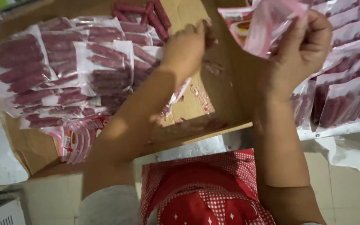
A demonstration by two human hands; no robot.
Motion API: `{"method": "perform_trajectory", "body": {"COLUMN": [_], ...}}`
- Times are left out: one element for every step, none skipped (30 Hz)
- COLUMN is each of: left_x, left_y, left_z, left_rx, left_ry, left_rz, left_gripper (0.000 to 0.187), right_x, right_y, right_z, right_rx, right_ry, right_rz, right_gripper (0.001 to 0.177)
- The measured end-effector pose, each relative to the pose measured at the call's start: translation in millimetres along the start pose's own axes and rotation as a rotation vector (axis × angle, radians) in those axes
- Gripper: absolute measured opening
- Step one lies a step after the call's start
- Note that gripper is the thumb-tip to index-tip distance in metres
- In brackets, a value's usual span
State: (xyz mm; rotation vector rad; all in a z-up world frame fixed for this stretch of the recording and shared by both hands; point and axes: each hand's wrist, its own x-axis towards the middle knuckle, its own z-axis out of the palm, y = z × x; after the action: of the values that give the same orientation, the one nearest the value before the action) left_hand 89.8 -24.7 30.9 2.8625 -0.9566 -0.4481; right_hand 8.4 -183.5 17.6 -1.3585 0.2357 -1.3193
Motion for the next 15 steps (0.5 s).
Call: {"method": "perform_trajectory", "body": {"left_x": [17.3, 35.6, 54.2, 55.0, 55.9, 57.6, 57.2, 56.4, 55.4, 40.4, 25.1, 9.2, -1.1, -12.7, -24.5], "left_y": [-14.8, -30.4, -46.3, -46.5, -46.7, -45.5, -45.6, -45.3, -44.9, -34.6, -23.9, -13.4, -17.3, -20.9, -24.8], "left_z": [24.2, 47.1, 69.2, 71.2, 73.1, 75.2, 70.3, 65.9, 61.5, 36.2, 11.4, -12.9, -24.0, -34.0, -43.8], "left_rx": [0.006, 0.007, 0.007, 0.013, -0.010, -0.032, -0.027, -0.106, -0.185, -0.180, -0.420, -0.659, -0.654, -0.974, -1.295], "left_ry": [0.007, 0.099, 0.190, 0.200, 0.208, 0.216, 0.226, 0.183, 0.139, 0.149, 0.131, 0.103, 0.109, 0.121, 0.128], "left_rz": [0.001, -0.045, -0.090, -0.087, -0.087, -0.084, -0.077, -0.126, -0.173, -0.167, -0.319, -0.467, -0.459, -0.464, -0.461], "left_gripper": [0.066, 0.059, 0.053, 0.053, 0.035, 0.021, 0.021, 0.019, 0.019, 0.019, 0.033, 0.059, 0.059, 0.064, 0.073], "right_x": [-1.7, -2.9, -4.0, -5.3, -6.5, -7.0, -7.9, -9.0, -10.0, -10.3, -10.3, -11.1, -11.6, -13.7, -16.1], "right_y": [4.2, 9.0, 13.6, 18.8, 23.8, 28.8, 29.8, 30.4, 30.9, 28.2, 25.7, 23.1, 21.0, 18.4, 15.8], "right_z": [-3.8, -6.8, -9.6, -11.3, -13.1, -16.0, -16.0, -16.4, -16.8, -15.5, -14.2, -13.0, -9.5, -7.1, -4.6], "right_rx": [0.007, 0.041, 0.074, 0.081, 0.037, -0.009, -0.004, -0.060, -0.115, -0.111, -0.092, -0.075, -0.072, -0.097, -0.121], "right_ry": [0.003, -0.065, -0.135, -0.131, -0.147, -0.161, -0.155, -0.197, -0.238, -0.232, -0.283, -0.332, -0.324, -0.341, -0.359], "right_rz": [-0.005, 0.002, 0.009, 0.000, -0.003, -0.007, -0.017, -0.017, -0.017, -0.027, 0.015, 0.059, 0.051, 0.064, 0.078], "right_gripper": [0.022, 0.017, 0.015, 0.015, 0.014, 0.013, 0.013, 0.015, 0.016, 0.016, 0.015, 0.014, 0.014, 0.014, 0.014]}}
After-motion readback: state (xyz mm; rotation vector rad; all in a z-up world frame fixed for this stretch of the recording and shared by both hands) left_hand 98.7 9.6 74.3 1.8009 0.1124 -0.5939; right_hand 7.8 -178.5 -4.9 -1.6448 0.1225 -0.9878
